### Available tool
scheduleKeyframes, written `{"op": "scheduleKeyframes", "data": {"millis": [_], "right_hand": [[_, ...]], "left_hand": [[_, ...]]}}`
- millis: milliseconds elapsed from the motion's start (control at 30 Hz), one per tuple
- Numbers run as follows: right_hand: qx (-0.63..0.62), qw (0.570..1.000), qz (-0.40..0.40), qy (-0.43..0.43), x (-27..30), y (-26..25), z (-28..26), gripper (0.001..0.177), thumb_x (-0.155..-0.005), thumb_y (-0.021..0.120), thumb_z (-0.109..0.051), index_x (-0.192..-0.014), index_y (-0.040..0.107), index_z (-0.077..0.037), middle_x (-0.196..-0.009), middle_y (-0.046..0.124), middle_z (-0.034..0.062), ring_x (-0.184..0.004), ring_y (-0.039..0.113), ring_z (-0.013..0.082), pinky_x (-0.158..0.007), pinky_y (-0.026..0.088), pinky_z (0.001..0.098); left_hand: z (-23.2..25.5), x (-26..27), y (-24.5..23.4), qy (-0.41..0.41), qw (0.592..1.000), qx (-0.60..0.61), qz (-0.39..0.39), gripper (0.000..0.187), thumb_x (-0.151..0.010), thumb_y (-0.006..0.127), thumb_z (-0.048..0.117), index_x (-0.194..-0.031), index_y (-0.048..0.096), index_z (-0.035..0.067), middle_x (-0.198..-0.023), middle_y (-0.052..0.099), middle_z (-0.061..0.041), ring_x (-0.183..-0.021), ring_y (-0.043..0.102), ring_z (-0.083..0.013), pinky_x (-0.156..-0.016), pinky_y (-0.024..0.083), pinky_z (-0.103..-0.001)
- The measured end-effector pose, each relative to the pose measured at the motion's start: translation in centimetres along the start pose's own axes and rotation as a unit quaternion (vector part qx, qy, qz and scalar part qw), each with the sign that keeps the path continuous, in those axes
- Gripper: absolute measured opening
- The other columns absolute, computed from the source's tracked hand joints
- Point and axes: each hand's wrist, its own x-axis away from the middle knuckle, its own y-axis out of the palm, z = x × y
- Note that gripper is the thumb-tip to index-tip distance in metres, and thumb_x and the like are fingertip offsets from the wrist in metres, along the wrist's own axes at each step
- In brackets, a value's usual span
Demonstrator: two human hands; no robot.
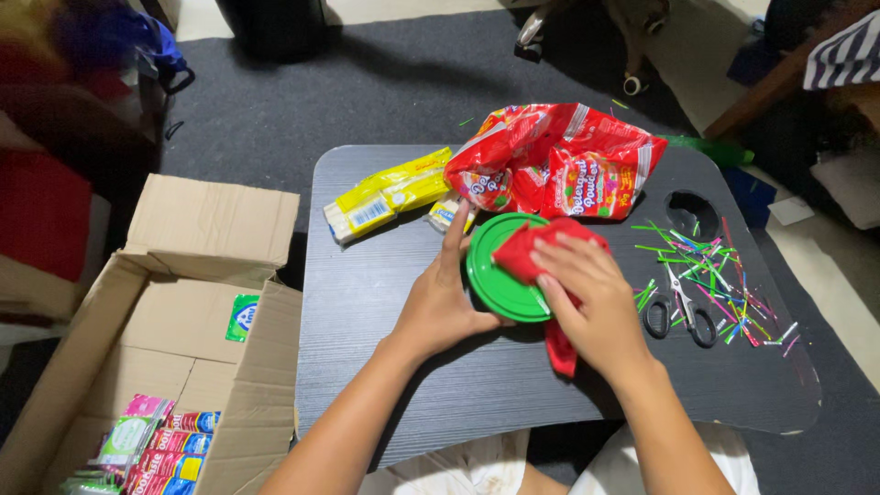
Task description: The person wipes a green-lidded container and a small yellow packet with a red cloth, then places them into a cardboard box. The person then uses scissors to cut a larger yellow package into smaller pieces and wipes each piece before placing them into the box.
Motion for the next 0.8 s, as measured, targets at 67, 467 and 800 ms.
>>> {"op": "scheduleKeyframes", "data": {"millis": [67, 467, 800], "right_hand": [[0.070, 0.997, -0.004, -0.038, -1.1, 0.8, -0.2, 0.040, -0.095, 0.064, -0.022, -0.131, 0.070, -0.006, -0.142, 0.064, 0.0108, -0.140, 0.051, 0.0334, -0.119, 0.031, 0.0532], [0.042, 0.999, -0.022, -0.021, 1.8, 0.7, -1.6, 0.038, -0.096, 0.062, -0.027, -0.132, 0.071, -0.017, -0.145, 0.064, 0.0001, -0.145, 0.053, 0.0224, -0.128, 0.024, 0.0524], [0.006, 0.989, -0.136, -0.055, 0.4, 1.5, -3.3, 0.045, -0.096, 0.061, -0.033, -0.132, 0.066, -0.007, -0.151, 0.057, 0.0088, -0.147, 0.042, 0.0289, -0.122, 0.023, 0.0520]], "left_hand": [[0.2, 0.1, 0.1, -0.023, 1.000, -0.007, -0.004, 0.145, -0.061, 0.096, 0.031, -0.166, -0.004, 0.022, -0.148, 0.060, -0.019, -0.132, 0.063, -0.0385, -0.109, 0.053, -0.044], [0.1, 0.4, 0.3, 0.056, 0.996, -0.069, -0.001, 0.143, -0.061, 0.095, 0.045, -0.165, 0.000, 0.018, -0.150, 0.058, -0.014, -0.137, 0.056, -0.0434, -0.126, 0.029, -0.055], [0.2, 0.4, -0.2, 0.047, 0.998, -0.032, 0.028, 0.143, -0.059, 0.096, 0.036, -0.166, 0.001, 0.020, -0.160, 0.043, -0.026, -0.140, 0.050, -0.0476, -0.114, 0.047, -0.048]]}}
